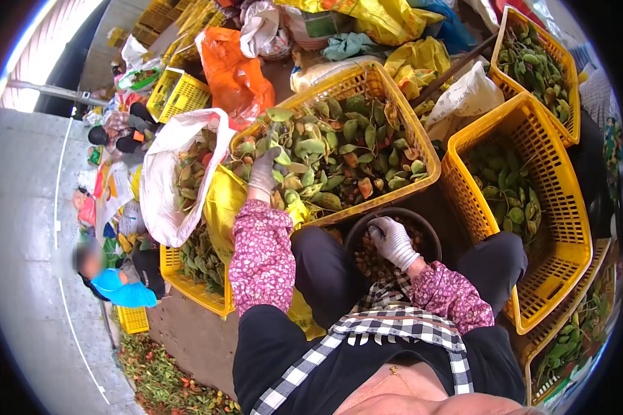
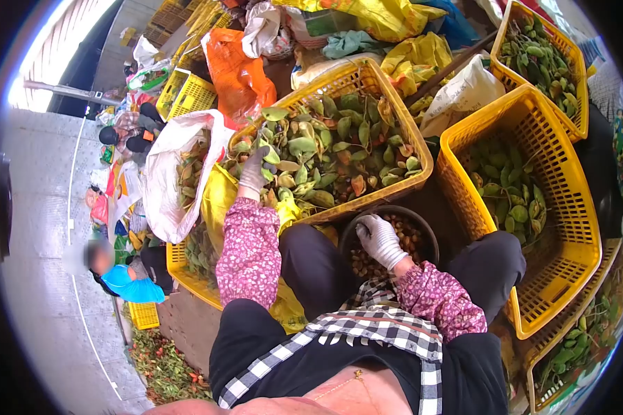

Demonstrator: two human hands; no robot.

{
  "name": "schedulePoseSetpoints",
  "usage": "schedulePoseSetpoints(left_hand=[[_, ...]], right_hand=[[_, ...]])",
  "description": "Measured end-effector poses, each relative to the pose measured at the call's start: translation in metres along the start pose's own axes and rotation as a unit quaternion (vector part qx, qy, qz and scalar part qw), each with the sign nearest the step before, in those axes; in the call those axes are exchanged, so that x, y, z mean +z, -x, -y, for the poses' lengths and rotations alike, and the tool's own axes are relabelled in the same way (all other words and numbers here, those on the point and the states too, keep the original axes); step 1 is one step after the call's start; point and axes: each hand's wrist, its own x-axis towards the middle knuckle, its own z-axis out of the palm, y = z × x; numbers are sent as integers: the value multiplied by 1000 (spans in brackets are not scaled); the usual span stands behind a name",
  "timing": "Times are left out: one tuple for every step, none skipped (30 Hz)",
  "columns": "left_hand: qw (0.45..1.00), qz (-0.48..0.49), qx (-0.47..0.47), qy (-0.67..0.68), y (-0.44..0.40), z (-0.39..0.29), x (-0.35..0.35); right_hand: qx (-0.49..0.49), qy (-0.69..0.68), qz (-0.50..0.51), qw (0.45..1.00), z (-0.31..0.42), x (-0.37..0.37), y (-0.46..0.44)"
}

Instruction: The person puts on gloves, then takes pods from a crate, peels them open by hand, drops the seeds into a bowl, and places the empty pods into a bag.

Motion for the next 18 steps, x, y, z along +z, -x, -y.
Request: schedulePoseSetpoints(left_hand=[[999, 10, -11, 36, 4, 2, 3], [997, 20, -23, 71, 7, 6, 6], [999, -47, -19, 5, 6, 8, 13], [991, -69, 26, -115, 5, 12, 16], [966, -87, 70, -234, 3, 14, 21], [916, -97, 121, -370, -5, 16, 29], [878, -107, 126, -449, 14, 4, 61], [863, -85, 165, -469, 19, 3, 83], [846, -64, 204, -488, 20, 5, 103], [795, -58, 232, -558, 17, 7, 125], [737, -53, 257, -623, 7, 12, 144], [680, -8, 249, -690, -2, 19, 159], [615, 37, 238, -751, -16, 28, 171], [558, 110, 160, -807, -27, 33, 185], [483, 202, -6, -852, -38, 35, 197], [493, 160, 45, -854, -52, 61, 189], [499, 117, 96, -853, -63, 86, 177], [527, 104, 122, -834, -57, 85, 177]], right_hand=[[9, 0, 4, 1000, -2, -2, 1], [-8, 18, -21, 1000, -7, -2, 1], [-4, 11, -22, 1000, -10, -1, 2], [1, 3, -24, 1000, -11, -1, 2], [6, -3, -28, 1000, -12, -1, 2], [-7, 11, -33, 999, -15, 1, 2], [-8, 18, -25, 999, -12, 0, 3], [-13, 33, -16, 999, -12, 0, 4], [-18, 49, -6, 999, -13, 1, 4], [-17, 35, 3, 999, -16, 2, 4], [12, 10, 11, 1000, -16, 4, 4], [16, -8, 18, 1000, -18, 5, 4], [20, -26, 26, 999, -20, 5, 4], [27, -29, 24, 999, -20, 5, 5], [33, -33, 23, 999, -20, 4, 5], [37, -38, 22, 998, -20, 3, 2], [33, -24, 17, 999, -18, 0, 0], [29, -11, 12, 999, -15, -4, -1]])
